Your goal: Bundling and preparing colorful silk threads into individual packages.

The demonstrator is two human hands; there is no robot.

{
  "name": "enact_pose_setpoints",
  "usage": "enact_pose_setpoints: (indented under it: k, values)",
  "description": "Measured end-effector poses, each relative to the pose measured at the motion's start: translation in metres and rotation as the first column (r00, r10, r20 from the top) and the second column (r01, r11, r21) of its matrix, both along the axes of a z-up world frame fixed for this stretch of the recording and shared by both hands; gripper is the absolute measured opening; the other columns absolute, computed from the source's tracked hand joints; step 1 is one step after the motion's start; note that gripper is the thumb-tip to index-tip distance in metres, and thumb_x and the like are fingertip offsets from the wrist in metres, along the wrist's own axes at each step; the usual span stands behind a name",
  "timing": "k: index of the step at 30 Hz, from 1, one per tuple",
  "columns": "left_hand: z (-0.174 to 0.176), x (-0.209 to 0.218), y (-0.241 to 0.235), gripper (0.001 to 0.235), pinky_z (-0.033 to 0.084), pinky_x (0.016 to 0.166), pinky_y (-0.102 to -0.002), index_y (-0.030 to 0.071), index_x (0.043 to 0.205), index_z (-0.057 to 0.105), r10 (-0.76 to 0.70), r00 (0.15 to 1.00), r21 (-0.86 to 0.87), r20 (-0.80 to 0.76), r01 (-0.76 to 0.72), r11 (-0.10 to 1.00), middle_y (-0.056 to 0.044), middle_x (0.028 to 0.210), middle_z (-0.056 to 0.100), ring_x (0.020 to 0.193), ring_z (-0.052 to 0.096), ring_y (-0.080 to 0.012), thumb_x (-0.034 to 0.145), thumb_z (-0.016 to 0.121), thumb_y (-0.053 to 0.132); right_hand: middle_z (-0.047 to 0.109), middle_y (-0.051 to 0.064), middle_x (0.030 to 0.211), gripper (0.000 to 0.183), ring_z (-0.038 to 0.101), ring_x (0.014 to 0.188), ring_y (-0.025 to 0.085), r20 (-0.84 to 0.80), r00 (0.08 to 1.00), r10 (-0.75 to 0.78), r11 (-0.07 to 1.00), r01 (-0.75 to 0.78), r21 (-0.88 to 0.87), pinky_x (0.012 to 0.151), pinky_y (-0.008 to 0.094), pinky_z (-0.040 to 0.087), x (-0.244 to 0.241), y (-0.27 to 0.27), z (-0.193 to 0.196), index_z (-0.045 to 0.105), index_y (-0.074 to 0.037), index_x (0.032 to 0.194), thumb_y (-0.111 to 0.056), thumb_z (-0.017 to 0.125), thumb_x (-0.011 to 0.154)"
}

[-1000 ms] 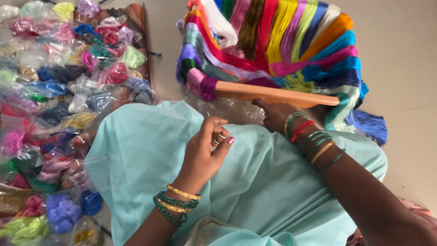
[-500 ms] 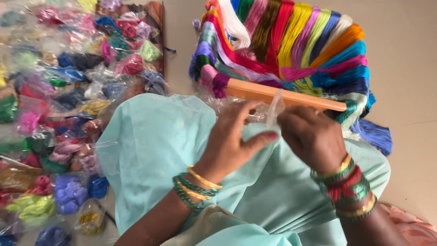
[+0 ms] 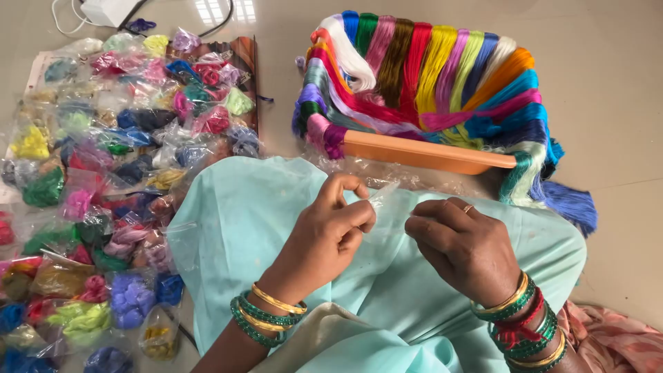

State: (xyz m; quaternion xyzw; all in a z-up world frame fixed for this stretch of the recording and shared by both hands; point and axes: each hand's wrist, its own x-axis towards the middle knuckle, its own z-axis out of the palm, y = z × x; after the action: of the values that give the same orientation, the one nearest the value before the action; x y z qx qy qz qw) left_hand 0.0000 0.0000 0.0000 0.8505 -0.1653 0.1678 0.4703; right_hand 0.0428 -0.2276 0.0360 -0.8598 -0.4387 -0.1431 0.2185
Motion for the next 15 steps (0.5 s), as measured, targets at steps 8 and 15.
enact_pose_setpoints:
  k: [8,15]
  values:
    - [-0.012,0.010,-0.009,0.033,0.055,0.085,-0.040,0.002,0.107,0.071,-0.085,0.996,0.168,0.038,0.078,0.983,-0.011,0.140,0.062,0.099,0.066,-0.0304,0.076,0.063,-0.006,0.070,0.004,0.100,0.022,0.070,0.085,0.024,-0.206,0.977,-0.053,0.999,0.052,-0.010,0.068,0.035,0.057,-0.004,0.000,-0.003,0.070,-0.011,0.102,-0.010,0.074,0.081]
    - [-0.010,0.018,-0.034,0.042,0.055,0.087,-0.044,-0.003,0.113,0.068,-0.104,0.994,0.164,-0.017,0.105,0.981,-0.017,0.141,0.062,0.099,0.068,-0.0366,0.071,0.066,-0.004,0.060,0.007,0.121,0.015,0.060,0.104,0.015,-0.661,0.687,0.302,0.510,0.470,0.720,0.090,0.028,0.050,-0.027,0.002,-0.023,0.058,-0.006,0.122,-0.011,0.056,0.108]
